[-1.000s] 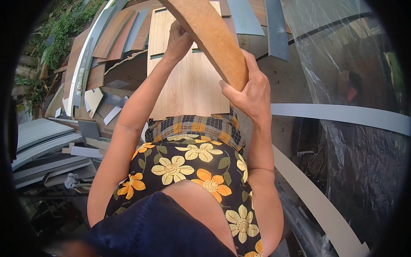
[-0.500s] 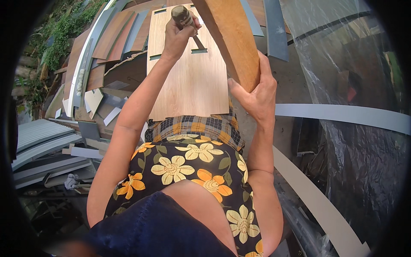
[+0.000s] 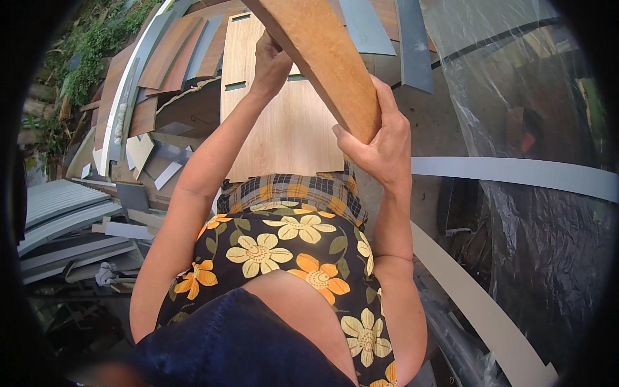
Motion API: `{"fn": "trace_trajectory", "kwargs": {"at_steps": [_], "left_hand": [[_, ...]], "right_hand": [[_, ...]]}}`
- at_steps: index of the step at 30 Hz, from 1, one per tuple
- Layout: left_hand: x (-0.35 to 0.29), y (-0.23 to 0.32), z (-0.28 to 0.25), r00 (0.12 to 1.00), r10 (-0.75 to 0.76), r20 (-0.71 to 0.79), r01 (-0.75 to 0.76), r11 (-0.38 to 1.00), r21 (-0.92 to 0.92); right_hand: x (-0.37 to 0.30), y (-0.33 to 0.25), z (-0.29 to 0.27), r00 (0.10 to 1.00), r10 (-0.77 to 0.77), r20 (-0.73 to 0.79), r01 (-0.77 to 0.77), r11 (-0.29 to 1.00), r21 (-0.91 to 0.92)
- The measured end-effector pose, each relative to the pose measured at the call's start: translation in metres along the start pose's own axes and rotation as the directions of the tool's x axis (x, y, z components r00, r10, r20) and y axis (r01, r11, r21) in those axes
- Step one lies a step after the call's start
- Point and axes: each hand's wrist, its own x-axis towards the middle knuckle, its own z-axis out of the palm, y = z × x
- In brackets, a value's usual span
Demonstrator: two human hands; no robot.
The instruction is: The person is using a chisel and a wooden block as a mallet to carve rectangular notches into a wooden panel.
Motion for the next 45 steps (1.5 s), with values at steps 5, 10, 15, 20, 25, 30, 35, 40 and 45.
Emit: {"fn": "trace_trajectory", "kwargs": {"at_steps": [5, 10, 15, 20, 25, 30, 35, 40, 45], "left_hand": [[0.008, 0.004, -0.006, 0.989, -0.095, 0.118, 0.087, 0.994, 0.068], [0.006, 0.005, -0.007, 0.998, 0.011, -0.062, -0.012, 1.000, -0.015], [0.008, 0.023, -0.054, 0.994, -0.095, -0.051, 0.064, 0.903, -0.426], [-0.005, 0.042, -0.110, 0.964, -0.180, -0.196, 0.045, 0.837, -0.545], [-0.023, 0.053, -0.139, 0.895, -0.317, -0.314, 0.085, 0.812, -0.577], [-0.040, 0.044, -0.179, 0.816, -0.481, -0.320, 0.231, 0.779, -0.583], [-0.076, 0.035, -0.223, 0.751, -0.545, -0.373, 0.493, 0.838, -0.232], [-0.118, 0.011, -0.225, 0.561, -0.797, -0.224, 0.828, 0.531, 0.183], [-0.133, -0.014, -0.202, 0.470, -0.883, 0.016, 0.852, 0.458, 0.252]], "right_hand": [[0.003, -0.001, 0.002, 1.000, -0.009, 0.005, 0.009, 0.994, 0.112], [0.006, 0.017, 0.012, 0.996, 0.078, -0.035, -0.080, 0.994, -0.073], [0.019, 0.052, 0.005, 0.971, 0.104, -0.216, -0.108, 0.994, -0.006], [0.067, 0.122, 0.012, 0.907, 0.342, -0.246, -0.403, 0.873, -0.273], [0.121, 0.194, 0.039, 0.860, 0.413, -0.301, -0.510, 0.734, -0.449], [0.146, 0.218, 0.054, 0.830, 0.429, -0.355, -0.556, 0.593, -0.583], [0.108, 0.189, 0.065, 0.909, 0.129, -0.397, -0.371, 0.684, -0.627], [-0.001, 0.149, 0.073, 0.919, 0.384, -0.089, -0.392, 0.913, -0.116], [-0.034, 0.153, 0.093, 0.815, 0.564, 0.132, -0.569, 0.822, 0.004]]}}
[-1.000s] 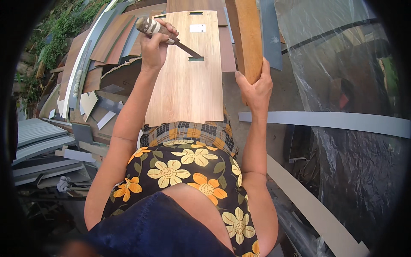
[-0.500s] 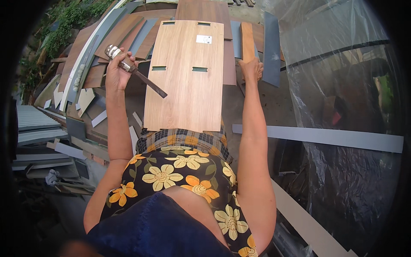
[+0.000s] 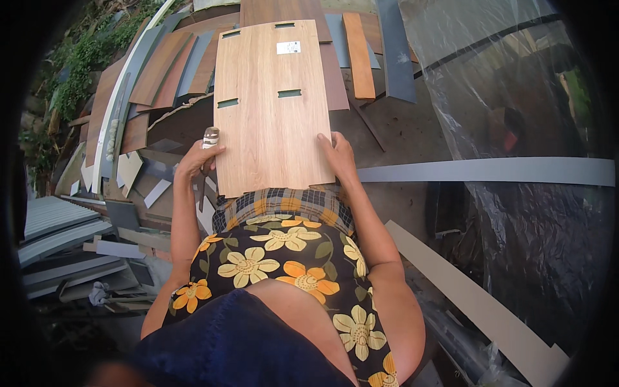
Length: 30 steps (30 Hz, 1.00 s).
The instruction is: The person is using a chisel and a wooden block as a mallet to carve rectangular notches into a wooden panel.
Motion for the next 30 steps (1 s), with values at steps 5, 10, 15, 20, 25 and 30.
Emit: {"fn": "trace_trajectory", "kwargs": {"at_steps": [5, 10, 15, 20, 25, 30], "left_hand": [[-0.001, -0.002, 0.006, 0.990, 0.132, -0.043, -0.130, 0.990, 0.051], [-0.029, 0.040, 0.008, 0.935, 0.330, -0.132, -0.342, 0.936, -0.078], [-0.086, 0.150, 0.019, 0.823, 0.561, -0.087, -0.543, 0.823, 0.165], [-0.177, 0.286, 0.129, 0.510, 0.828, 0.234, -0.738, 0.281, 0.613], [-0.199, 0.316, 0.219, 0.227, 0.816, 0.531, -0.756, -0.195, 0.624], [-0.164, 0.318, 0.260, 0.304, 0.792, 0.530, -0.727, -0.167, 0.666]], "right_hand": [[-0.002, -0.010, 0.015, 0.995, 0.060, -0.086, -0.050, 0.992, 0.115], [0.003, 0.004, 0.030, 0.982, 0.041, -0.186, 0.009, 0.966, 0.260], [0.016, -0.033, 0.033, 0.930, -0.147, -0.337, 0.299, 0.838, 0.458], [0.036, -0.089, 0.049, 0.873, -0.215, -0.437, 0.471, 0.602, 0.645], [0.048, -0.107, 0.035, 0.790, -0.166, -0.590, 0.609, 0.320, 0.725], [0.046, -0.095, 0.020, 0.925, -0.261, -0.278, 0.285, -0.012, 0.959]]}}
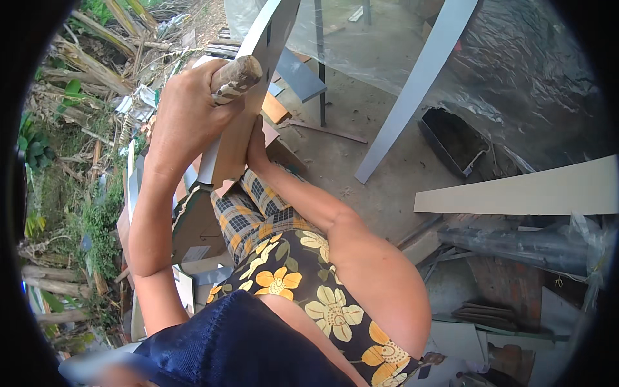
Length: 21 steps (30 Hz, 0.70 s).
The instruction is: The person is using a chisel and a wooden block as a mallet to carve rectangular notches into a wooden panel.
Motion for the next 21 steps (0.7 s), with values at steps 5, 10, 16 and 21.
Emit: {"fn": "trace_trajectory", "kwargs": {"at_steps": [5, 10, 16, 21], "left_hand": [[0.000, 0.006, 0.011, 0.998, -0.054, -0.010, 0.055, 0.992, 0.110], [-0.027, -0.054, -0.015, 0.951, -0.302, -0.072, 0.297, 0.953, -0.064], [-0.141, -0.175, 0.017, 0.774, -0.633, 0.018, 0.574, 0.689, -0.443], [-0.215, -0.206, 0.083, 0.604, -0.790, 0.108, 0.678, 0.437, -0.592]], "right_hand": [[-0.003, 0.024, -0.003, 0.981, -0.175, -0.085, 0.144, 0.947, -0.288], [-0.009, 0.001, -0.024, 0.943, -0.091, -0.320, -0.092, 0.854, -0.512], [-0.006, -0.012, -0.072, 0.968, -0.146, -0.203, -0.083, 0.578, -0.812], [0.016, -0.044, -0.072, 0.989, -0.020, -0.147, -0.141, 0.177, -0.974]]}}
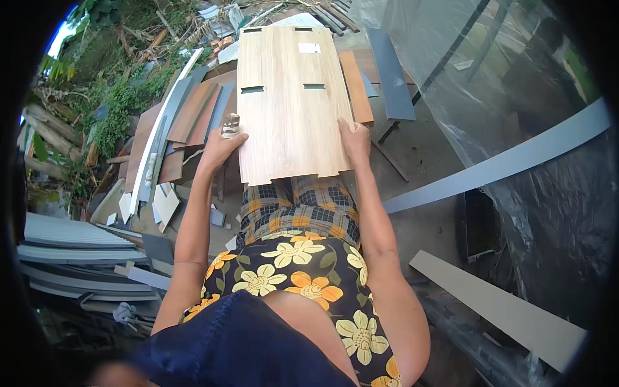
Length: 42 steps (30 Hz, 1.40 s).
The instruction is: The person is using a chisel and a wooden block as a mallet to carve rectangular notches into a wooden panel.
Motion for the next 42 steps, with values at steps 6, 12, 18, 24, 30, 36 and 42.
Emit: {"fn": "trace_trajectory", "kwargs": {"at_steps": [6, 12, 18, 24, 30, 36, 42], "left_hand": [[0.030, -0.113, 0.026, 0.993, -0.103, -0.054, 0.097, 0.990, -0.103], [0.065, -0.155, 0.031, 0.983, -0.166, -0.080, 0.164, 0.986, -0.031], [0.104, -0.129, 0.035, 0.970, -0.224, -0.089, 0.237, 0.954, 0.181], [0.097, -0.117, 0.035, 0.945, -0.313, -0.093, 0.324, 0.931, 0.165], [0.079, -0.087, 0.025, 0.956, -0.287, -0.065, 0.292, 0.902, 0.318], [0.049, -0.081, 0.009, 0.965, -0.201, -0.167, 0.242, 0.930, 0.278], [0.003, -0.117, -0.037, 0.898, -0.344, -0.273, 0.388, 0.913, 0.127]], "right_hand": [[0.031, -0.009, 0.019, 0.999, 0.007, 0.042, 0.006, 0.948, -0.319], [0.051, -0.011, 0.046, 0.999, 0.006, 0.033, 0.008, 0.907, -0.421], [0.092, -0.026, 0.049, 0.996, -0.058, 0.073, 0.089, 0.816, -0.571], [0.080, -0.036, 0.050, 0.993, -0.050, 0.110, 0.116, 0.659, -0.743], [0.058, -0.036, 0.049, 0.981, -0.162, 0.105, 0.184, 0.627, -0.757], [0.011, -0.046, 0.068, 0.873, -0.462, 0.154, 0.454, 0.659, -0.599], [-0.011, -0.033, 0.094, 0.829, -0.517, 0.211, 0.549, 0.683, -0.482]]}}
